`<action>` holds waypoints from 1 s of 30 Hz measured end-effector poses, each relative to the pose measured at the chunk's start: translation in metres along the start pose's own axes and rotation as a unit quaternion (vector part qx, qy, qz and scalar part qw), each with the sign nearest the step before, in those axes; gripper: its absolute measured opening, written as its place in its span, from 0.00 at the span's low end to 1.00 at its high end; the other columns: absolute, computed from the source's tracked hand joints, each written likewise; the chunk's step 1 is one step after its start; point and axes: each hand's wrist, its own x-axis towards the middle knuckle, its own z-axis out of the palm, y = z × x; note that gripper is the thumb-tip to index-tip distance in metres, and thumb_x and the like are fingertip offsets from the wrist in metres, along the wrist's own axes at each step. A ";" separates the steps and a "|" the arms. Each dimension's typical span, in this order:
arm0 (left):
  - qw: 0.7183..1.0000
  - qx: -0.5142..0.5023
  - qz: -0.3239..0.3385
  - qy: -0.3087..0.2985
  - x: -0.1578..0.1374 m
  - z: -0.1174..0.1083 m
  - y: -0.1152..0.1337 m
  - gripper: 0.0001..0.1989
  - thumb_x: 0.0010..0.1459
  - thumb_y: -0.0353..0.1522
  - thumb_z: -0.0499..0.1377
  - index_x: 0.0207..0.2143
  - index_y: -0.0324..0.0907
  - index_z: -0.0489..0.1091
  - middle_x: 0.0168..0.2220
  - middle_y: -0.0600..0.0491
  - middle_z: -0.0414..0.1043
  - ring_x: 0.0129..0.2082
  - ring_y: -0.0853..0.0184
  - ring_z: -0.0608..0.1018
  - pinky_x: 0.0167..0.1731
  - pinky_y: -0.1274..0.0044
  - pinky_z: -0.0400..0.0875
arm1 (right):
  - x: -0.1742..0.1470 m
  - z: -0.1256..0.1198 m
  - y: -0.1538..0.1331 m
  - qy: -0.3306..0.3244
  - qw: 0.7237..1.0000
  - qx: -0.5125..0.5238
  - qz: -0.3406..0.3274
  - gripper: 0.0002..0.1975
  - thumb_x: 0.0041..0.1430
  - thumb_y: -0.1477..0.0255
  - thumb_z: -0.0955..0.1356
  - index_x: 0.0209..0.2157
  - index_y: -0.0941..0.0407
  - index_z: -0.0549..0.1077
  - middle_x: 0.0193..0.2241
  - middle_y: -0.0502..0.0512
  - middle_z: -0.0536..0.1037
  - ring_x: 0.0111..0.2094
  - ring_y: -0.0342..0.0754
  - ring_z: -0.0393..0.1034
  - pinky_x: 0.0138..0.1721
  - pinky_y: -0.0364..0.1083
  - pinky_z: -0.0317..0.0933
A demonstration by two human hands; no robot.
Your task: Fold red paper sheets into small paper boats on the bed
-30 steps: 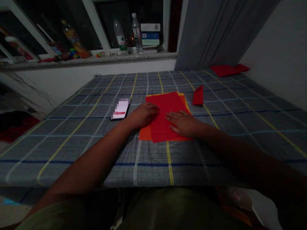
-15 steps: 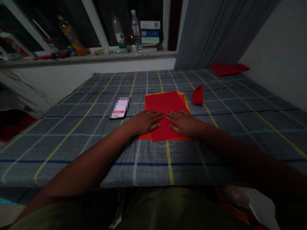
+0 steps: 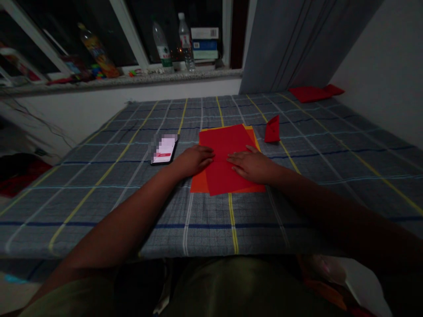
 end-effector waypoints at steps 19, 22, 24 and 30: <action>0.974 -0.152 -0.128 0.105 0.019 0.024 0.001 0.10 0.60 0.38 0.67 0.41 0.43 0.77 0.48 0.47 0.80 0.50 0.59 0.80 0.58 0.61 0.72 | 0.002 0.000 -0.007 0.016 1.000 0.005 0.008 0.23 0.74 0.67 0.58 0.63 0.52 0.73 0.65 0.63 0.71 0.63 0.62 0.67 0.66 0.70 0.47; 0.973 -0.179 -0.117 0.085 0.019 0.023 -0.007 0.09 0.59 0.34 0.65 0.42 0.43 0.77 0.50 0.46 0.80 0.52 0.59 0.80 0.59 0.62 0.72 | 0.001 -0.001 -0.006 0.013 1.000 0.015 0.008 0.23 0.74 0.66 0.58 0.63 0.53 0.73 0.66 0.63 0.71 0.64 0.62 0.66 0.67 0.70 0.47; 0.973 -0.197 -0.099 0.071 0.017 0.021 -0.013 0.10 0.59 0.32 0.64 0.44 0.43 0.78 0.52 0.46 0.79 0.54 0.59 0.79 0.60 0.63 0.72 | 0.001 -0.001 -0.004 0.011 1.000 0.020 0.007 0.23 0.74 0.66 0.58 0.63 0.52 0.73 0.66 0.63 0.71 0.64 0.62 0.66 0.66 0.71 0.46; 0.975 -0.224 0.002 0.005 0.006 0.008 -0.032 0.17 0.63 0.28 0.58 0.53 0.43 0.76 0.60 0.45 0.74 0.61 0.64 0.75 0.65 0.67 0.67 | 0.001 0.000 -0.001 0.003 1.000 0.025 0.006 0.23 0.74 0.65 0.58 0.64 0.51 0.73 0.66 0.63 0.71 0.65 0.61 0.65 0.66 0.72 0.45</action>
